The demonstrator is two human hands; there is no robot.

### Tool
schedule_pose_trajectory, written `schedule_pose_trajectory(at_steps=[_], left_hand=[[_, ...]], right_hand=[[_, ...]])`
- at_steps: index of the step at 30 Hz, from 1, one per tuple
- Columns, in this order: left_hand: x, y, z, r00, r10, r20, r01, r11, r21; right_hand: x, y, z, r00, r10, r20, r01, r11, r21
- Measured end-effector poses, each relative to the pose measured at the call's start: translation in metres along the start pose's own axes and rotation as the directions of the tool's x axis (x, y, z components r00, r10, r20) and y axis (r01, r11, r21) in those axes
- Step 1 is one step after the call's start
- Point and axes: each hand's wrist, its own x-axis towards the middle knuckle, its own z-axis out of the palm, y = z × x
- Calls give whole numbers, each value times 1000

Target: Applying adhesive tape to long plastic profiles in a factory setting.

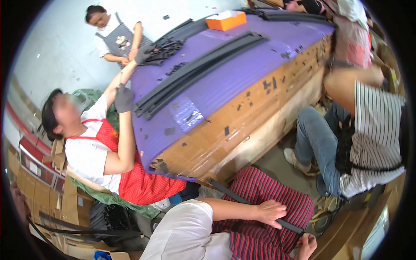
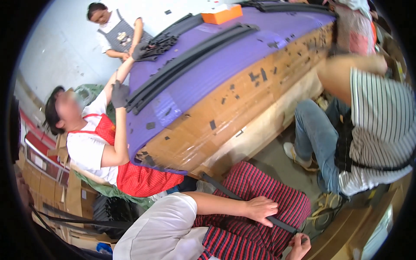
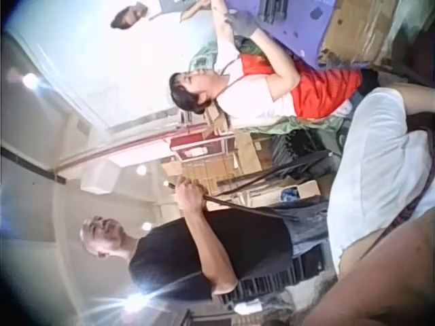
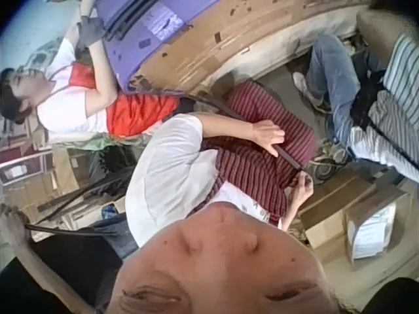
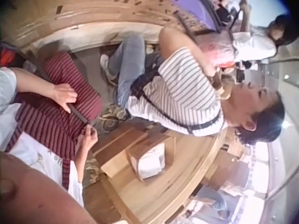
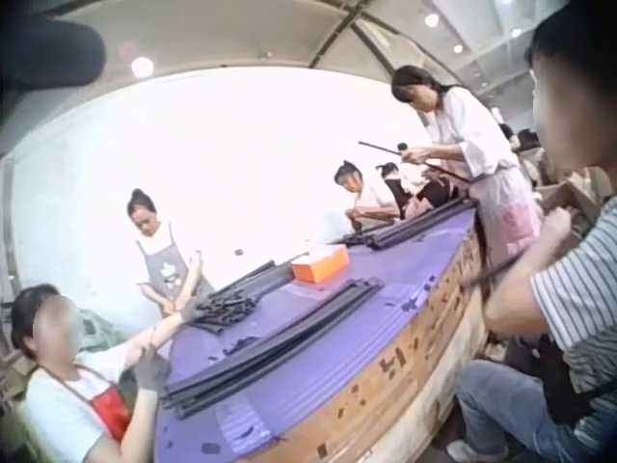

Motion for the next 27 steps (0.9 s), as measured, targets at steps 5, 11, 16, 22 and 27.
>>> schedule_pose_trajectory(at_steps=[5, 11, 16, 22, 27], left_hand=[[-30, -15, -9, 983, -55, 175, 45, 997, 63], [-33, -18, 0, 988, -40, 149, 34, 999, 42], [-35, -20, 4, 997, -23, 78, 22, 1000, 10], [-34, -19, 1, 996, -6, 85, 4, 1000, 26], [-28, -13, -9, 997, -45, 67, 49, 997, -67]], right_hand=[[-3, -7, 0, 998, -59, -25, 59, 998, -6], [-10, -23, 10, 989, -147, 3, 147, 989, -24], [-13, -28, 12, 993, -118, -13, 116, 987, -109], [-9, -21, 9, 987, -160, -6, 157, 976, -149], [-11, -24, 11, 981, -193, -3, 191, 974, -122]])
